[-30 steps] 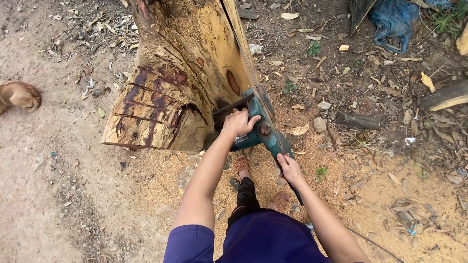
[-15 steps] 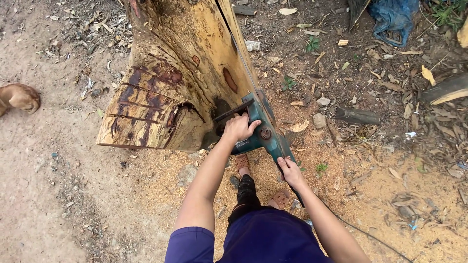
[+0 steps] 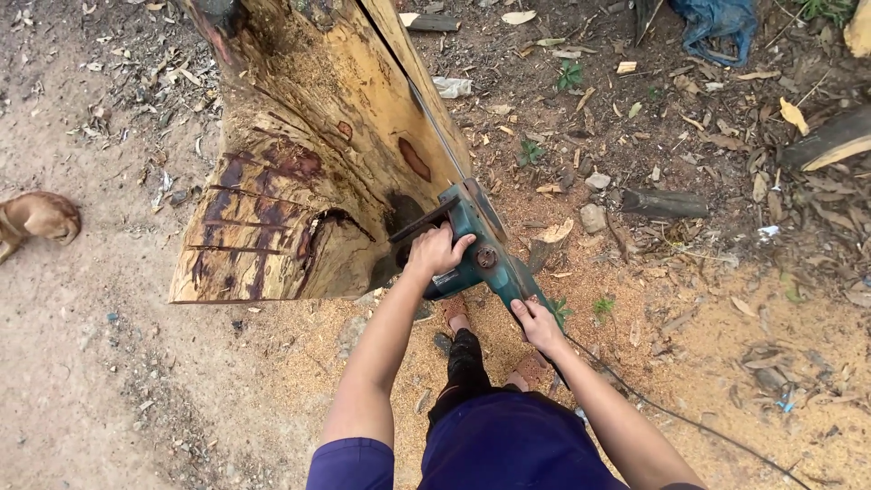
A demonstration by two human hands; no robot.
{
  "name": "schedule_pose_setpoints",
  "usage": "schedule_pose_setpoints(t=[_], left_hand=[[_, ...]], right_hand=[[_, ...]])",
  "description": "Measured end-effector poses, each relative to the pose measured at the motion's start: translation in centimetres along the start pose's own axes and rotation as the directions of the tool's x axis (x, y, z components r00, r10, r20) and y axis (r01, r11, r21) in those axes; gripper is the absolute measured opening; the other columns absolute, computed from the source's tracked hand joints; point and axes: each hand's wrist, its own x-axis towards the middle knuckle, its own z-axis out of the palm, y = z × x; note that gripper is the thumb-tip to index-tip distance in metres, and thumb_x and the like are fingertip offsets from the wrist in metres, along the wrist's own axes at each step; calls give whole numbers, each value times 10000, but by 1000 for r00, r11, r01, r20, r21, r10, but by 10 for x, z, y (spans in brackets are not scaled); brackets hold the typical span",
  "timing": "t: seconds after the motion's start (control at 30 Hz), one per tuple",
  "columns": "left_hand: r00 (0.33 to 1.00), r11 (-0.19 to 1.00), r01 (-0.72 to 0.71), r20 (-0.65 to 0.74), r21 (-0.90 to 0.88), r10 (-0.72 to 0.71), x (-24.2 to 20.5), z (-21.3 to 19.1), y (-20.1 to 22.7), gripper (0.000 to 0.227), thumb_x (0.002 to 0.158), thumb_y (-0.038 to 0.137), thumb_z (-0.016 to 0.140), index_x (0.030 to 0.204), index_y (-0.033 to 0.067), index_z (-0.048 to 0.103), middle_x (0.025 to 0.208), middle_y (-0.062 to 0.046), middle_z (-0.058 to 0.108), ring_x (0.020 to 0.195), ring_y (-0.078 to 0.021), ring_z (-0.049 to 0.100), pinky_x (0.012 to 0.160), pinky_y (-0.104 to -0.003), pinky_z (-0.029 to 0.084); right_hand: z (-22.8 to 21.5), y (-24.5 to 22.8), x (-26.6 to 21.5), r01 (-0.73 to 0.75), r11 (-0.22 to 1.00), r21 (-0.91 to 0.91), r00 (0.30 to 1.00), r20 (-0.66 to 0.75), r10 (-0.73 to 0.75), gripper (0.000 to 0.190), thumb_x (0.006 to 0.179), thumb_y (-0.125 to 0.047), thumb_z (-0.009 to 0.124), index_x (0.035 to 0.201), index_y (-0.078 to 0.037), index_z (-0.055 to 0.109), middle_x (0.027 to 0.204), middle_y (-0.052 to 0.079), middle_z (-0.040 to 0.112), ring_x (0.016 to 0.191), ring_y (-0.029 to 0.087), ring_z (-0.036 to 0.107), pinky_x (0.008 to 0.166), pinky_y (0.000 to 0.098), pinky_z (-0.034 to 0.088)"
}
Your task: Using an electric hand saw to cut a slice from a large wooden stump on the ground.
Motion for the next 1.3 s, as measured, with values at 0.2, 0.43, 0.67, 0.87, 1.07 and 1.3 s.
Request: schedule_pose_setpoints(t=[0.2, 0.43, 0.67, 0.87, 1.07, 1.3], left_hand=[[1000, 1000, 6, -18, 13, -6, 8, -24, -9, 759, 938, 733, 334, 1176, 59, 588, 1102, -247, 717, 1122, -457, 678, 964, -556, 526], [997, 999, 7, -75, 41, -4, 18, -87, -6, 772, 961, 708, 315, 1246, 41, 581, 1234, -290, 666, 1222, -467, 622, 1047, -561, 479], [981, 994, 14, -193, 107, 7, 59, -136, -33, 798, 932, 796, 306, 1150, 98, 625, 1107, -253, 714, 1136, -450, 669, 972, -557, 523], [976, 994, 28, -218, 102, -5, 58, -155, -38, 771, 945, 777, 318, 1124, 105, 651, 1066, -233, 728, 1095, -444, 688, 924, -566, 536], [986, 998, 13, -168, 56, -4, 48, -142, -32, 733, 948, 733, 328, 1143, 97, 635, 1107, -237, 716, 1124, -449, 672, 951, -567, 525], [990, 999, 12, -143, 42, -6, 38, -114, -26, 734, 943, 724, 331, 1142, 83, 627, 1099, -236, 716, 1121, -451, 673, 950, -565, 527]], right_hand=[[-1, -33, 2, 62, 998, 8, 998, 11, -62, 601, 953, -685, 444, 779, -154, 663, 470, 80, 632, 645, 289, 722, 689, 389, 531], [-8, -98, 21, 147, 988, 46, 989, -11, -147, 608, 983, -635, 449, 751, -110, 649, 465, 108, 608, 581, 296, 687, 633, 394, 519], [-19, -174, 33, 155, 983, 101, 988, -38, -152, 638, 979, -684, 456, 716, -139, 658, 421, 74, 575, 455, 216, 655, 472, 303, 495], [-15, -173, 56, 140, 985, 96, 989, -50, -136, 687, 988, -709, 438, 760, -111, 689, 428, 98, 581, 439, 228, 652, 460, 304, 512], [-12, -165, 39, 122, 987, 109, 991, -67, -115, 669, 994, -675, 452, 779, -86, 689, 437, 107, 576, 473, 253, 655, 488, 318, 496], [-7, -136, 28, 121, 980, 155, 991, -73, -111, 629, 1011, -632, 463, 779, -88, 678, 422, 104, 549, 417, 230, 606, 448, 296, 466]])
